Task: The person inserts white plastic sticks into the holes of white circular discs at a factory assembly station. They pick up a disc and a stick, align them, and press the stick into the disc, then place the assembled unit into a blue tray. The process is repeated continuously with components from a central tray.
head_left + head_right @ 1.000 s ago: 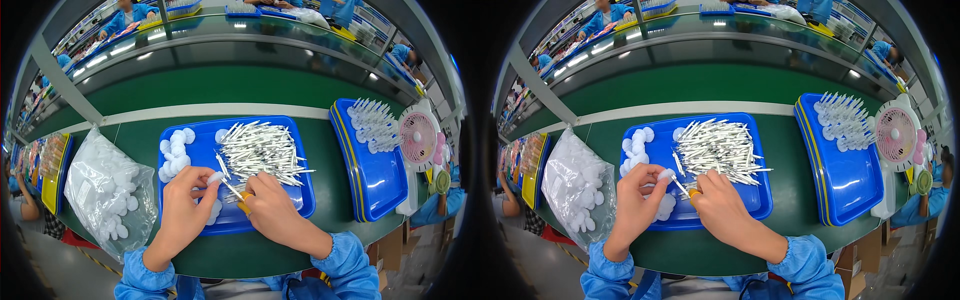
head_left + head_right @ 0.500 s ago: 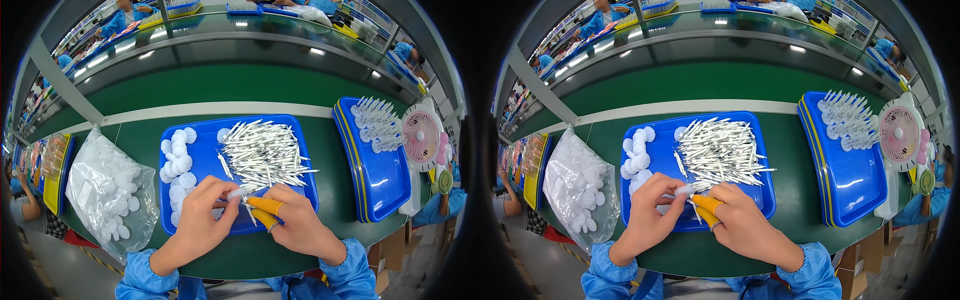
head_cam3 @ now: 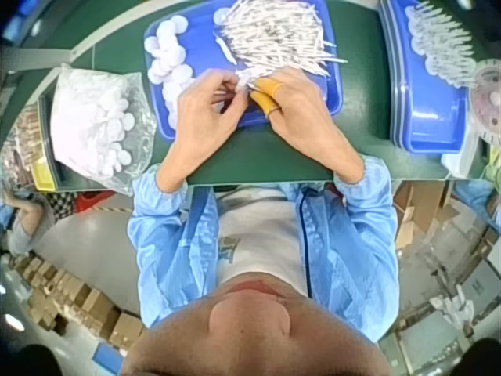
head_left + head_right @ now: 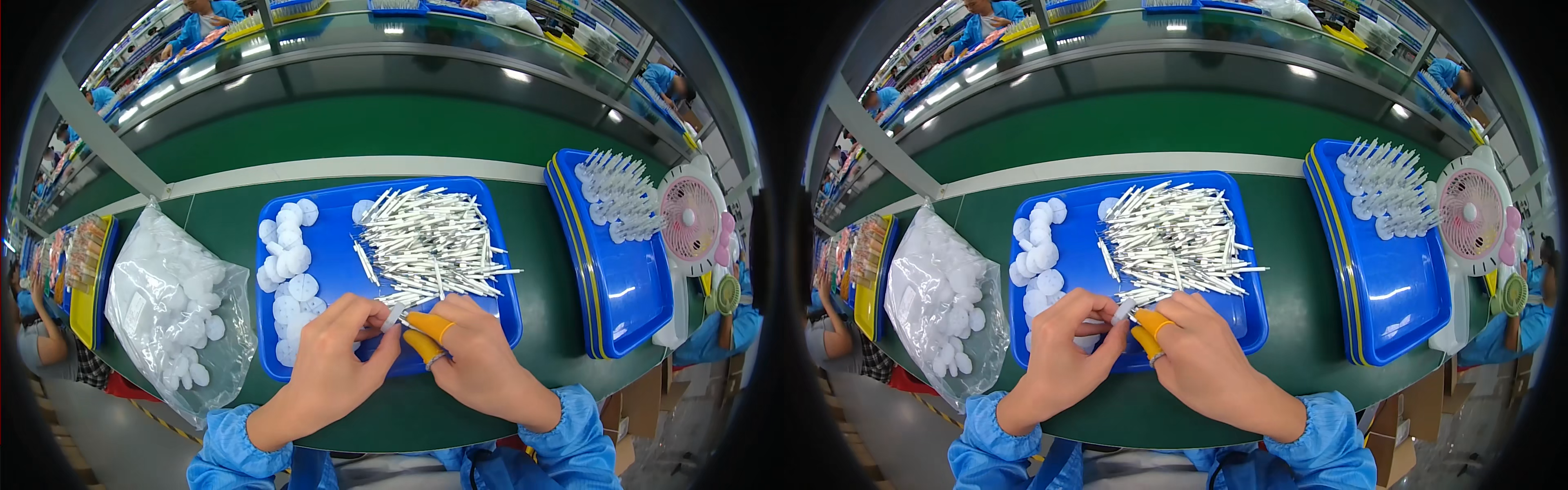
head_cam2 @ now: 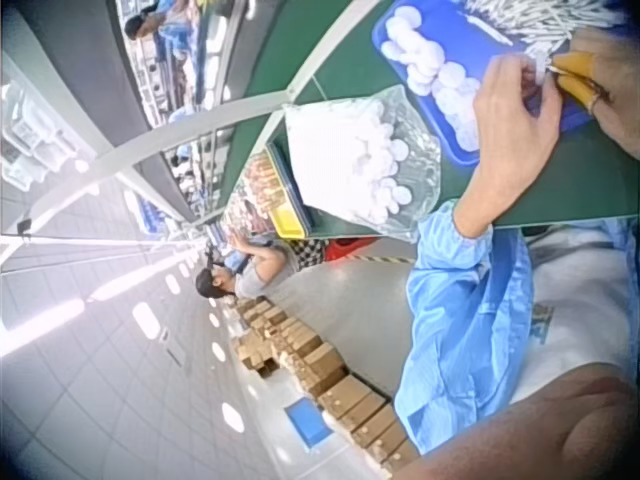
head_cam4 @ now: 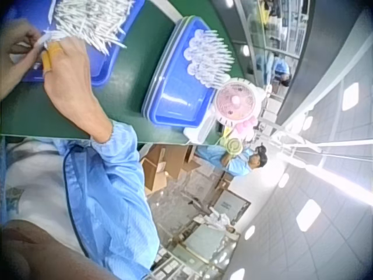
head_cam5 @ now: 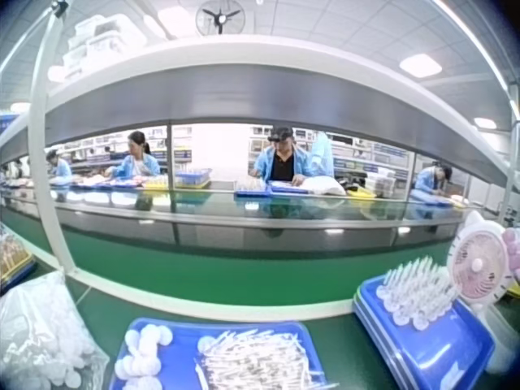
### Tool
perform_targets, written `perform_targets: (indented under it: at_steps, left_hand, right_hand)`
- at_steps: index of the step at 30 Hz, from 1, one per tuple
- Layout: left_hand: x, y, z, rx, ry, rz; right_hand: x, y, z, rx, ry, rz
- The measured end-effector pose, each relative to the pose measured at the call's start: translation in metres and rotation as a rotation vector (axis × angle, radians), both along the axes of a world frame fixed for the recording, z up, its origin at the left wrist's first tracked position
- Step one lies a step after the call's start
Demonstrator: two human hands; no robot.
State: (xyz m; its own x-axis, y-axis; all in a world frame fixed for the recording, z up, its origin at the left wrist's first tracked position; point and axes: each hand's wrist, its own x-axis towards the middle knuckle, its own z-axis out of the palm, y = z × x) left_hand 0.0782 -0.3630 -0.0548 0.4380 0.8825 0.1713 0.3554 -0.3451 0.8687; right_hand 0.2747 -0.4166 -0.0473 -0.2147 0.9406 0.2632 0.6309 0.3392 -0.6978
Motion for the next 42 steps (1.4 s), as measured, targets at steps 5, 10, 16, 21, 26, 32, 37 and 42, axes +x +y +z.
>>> perform_targets:
  at_steps: [5,10,16,21,26,32,37,42]
  left_hand:
    - [0.0,-0.002,-0.001,0.111,0.005,0.002]
    - [0.001,-0.009,-0.004,0.108,0.041,-0.003]
    - [-0.002,-0.008,-0.011,0.202,0.099,0.025]
    - [-0.007,0.013,0.0,0.138,0.027,0.137]
    - [-0.015,0.02,0.007,0.089,0.034,0.163]
    - [-0.022,0.024,0.013,-0.038,-0.018,0.192]
    - [-0.019,0.022,0.011,-0.068,-0.031,0.118]
    - [-0.006,0.006,0.011,-0.106,-0.039,-0.003]
  right_hand:
    - [-0.008,-0.008,-0.005,0.054,0.11,-0.064]
    - [-0.016,-0.009,-0.012,0.089,0.147,-0.119]
    - [-0.016,-0.001,-0.007,-0.006,0.159,-0.134]
    - [0.021,0.014,-0.006,0.075,-0.203,-0.126]
    - [0.018,0.022,-0.019,0.064,-0.336,-0.061]
    - [0.02,0.011,0.001,-0.018,-0.129,-0.013]
    - [0.015,-0.007,0.014,-0.098,0.258,-0.16]
    - [0.007,-0.002,0.013,-0.035,0.095,0.004]
